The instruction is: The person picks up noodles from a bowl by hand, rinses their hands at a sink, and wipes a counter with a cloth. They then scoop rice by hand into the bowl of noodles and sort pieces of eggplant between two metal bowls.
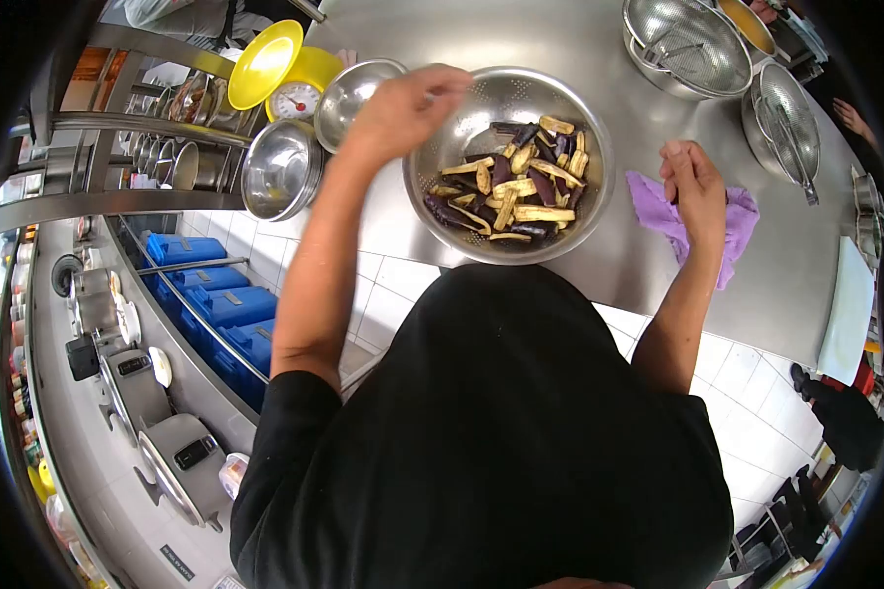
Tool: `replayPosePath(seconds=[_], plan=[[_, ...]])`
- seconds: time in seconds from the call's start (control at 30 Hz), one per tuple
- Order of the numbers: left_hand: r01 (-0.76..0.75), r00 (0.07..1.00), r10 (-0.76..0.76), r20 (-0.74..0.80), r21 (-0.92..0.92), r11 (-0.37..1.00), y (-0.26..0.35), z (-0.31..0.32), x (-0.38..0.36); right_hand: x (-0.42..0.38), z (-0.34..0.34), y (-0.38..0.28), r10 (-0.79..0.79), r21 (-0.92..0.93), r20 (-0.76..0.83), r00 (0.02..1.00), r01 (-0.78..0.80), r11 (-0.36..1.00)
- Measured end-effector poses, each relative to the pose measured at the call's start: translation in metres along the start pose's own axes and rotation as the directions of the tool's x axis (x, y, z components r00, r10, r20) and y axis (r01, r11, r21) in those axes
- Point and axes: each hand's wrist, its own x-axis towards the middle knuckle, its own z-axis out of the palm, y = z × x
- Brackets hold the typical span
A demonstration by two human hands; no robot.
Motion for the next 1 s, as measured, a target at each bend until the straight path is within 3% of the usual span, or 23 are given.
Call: replayPosePath(seconds=[0.1, 0.13, 0.17, 0.27, 0.3, 0.37, 0.47, 0.57, 0.6, 0.7, 0.83, 0.87, 1.0], plan=[[-0.015, 0.992, -0.007, 0.124, 0.174, 0.985, 0.025, -0.014, -0.017, -0.001, 0.011, 0.008, 0.026, -0.084, 0.067, 0.997, -0.021, 0.996], [-0.115, 0.980, 0.071, 0.184, 0.240, 0.964, 0.025, 0.001, -0.019, 0.000, 0.018, 0.008, 0.016, -0.127, 0.070, 0.997, -0.007, 0.992], [-0.294, 0.938, 0.250, 0.241, 0.169, 0.941, 0.021, 0.022, -0.017, 0.002, 0.030, 0.003, 0.003, -0.169, 0.068, 0.998, 0.008, 0.986], [-0.370, 0.924, 0.316, 0.217, 0.287, 0.884, 0.037, 0.086, -0.015, 0.014, 0.060, 0.002, -0.140, -0.343, 0.033, 0.990, 0.143, 0.928], [-0.297, 0.947, 0.216, 0.237, 0.395, 0.869, 0.046, 0.104, -0.011, 0.018, 0.066, 0.005, -0.203, -0.412, 0.025, 0.979, 0.195, 0.890], [-0.178, 0.982, 0.141, 0.123, 0.375, 0.910, 0.037, 0.136, 0.001, 0.019, 0.071, 0.006, -0.161, -0.483, 0.023, 0.987, 0.152, 0.862], [-0.059, 0.986, -0.006, 0.168, 0.377, 0.924, 0.041, 0.143, 0.008, 0.023, 0.071, 0.004, -0.137, -0.504, 0.018, 0.990, 0.127, 0.854], [0.078, 0.930, -0.186, 0.317, 0.324, 0.943, 0.057, 0.140, 0.015, 0.025, 0.077, 0.005, -0.141, -0.478, 0.015, 0.990, 0.131, 0.869], [0.074, 0.955, -0.164, 0.246, 0.338, 0.938, 0.057, 0.148, 0.012, 0.027, 0.080, 0.004, -0.148, -0.469, 0.009, 0.989, 0.135, 0.873], [-0.020, 0.939, -0.102, 0.329, 0.348, 0.937, 0.054, 0.141, 0.009, 0.022, 0.078, -0.006, -0.153, -0.542, -0.020, 0.988, 0.118, 0.832], [-0.226, 0.813, 0.128, 0.568, 0.106, 0.968, 0.033, 0.105, 0.001, 0.024, 0.074, -0.003, -0.127, -0.544, 0.022, 0.992, 0.118, 0.831], [-0.277, 0.838, 0.248, 0.485, -0.012, 0.961, 0.028, 0.094, -0.002, 0.022, 0.074, -0.003, -0.133, -0.552, 0.024, 0.991, 0.124, 0.825], [0.025, 0.929, 0.095, 0.357, -0.316, 0.948, 0.017, 0.040, -0.018, 0.016, 0.073, -0.013, -0.060, -0.520, 0.076, 0.995, 0.091, 0.849]])
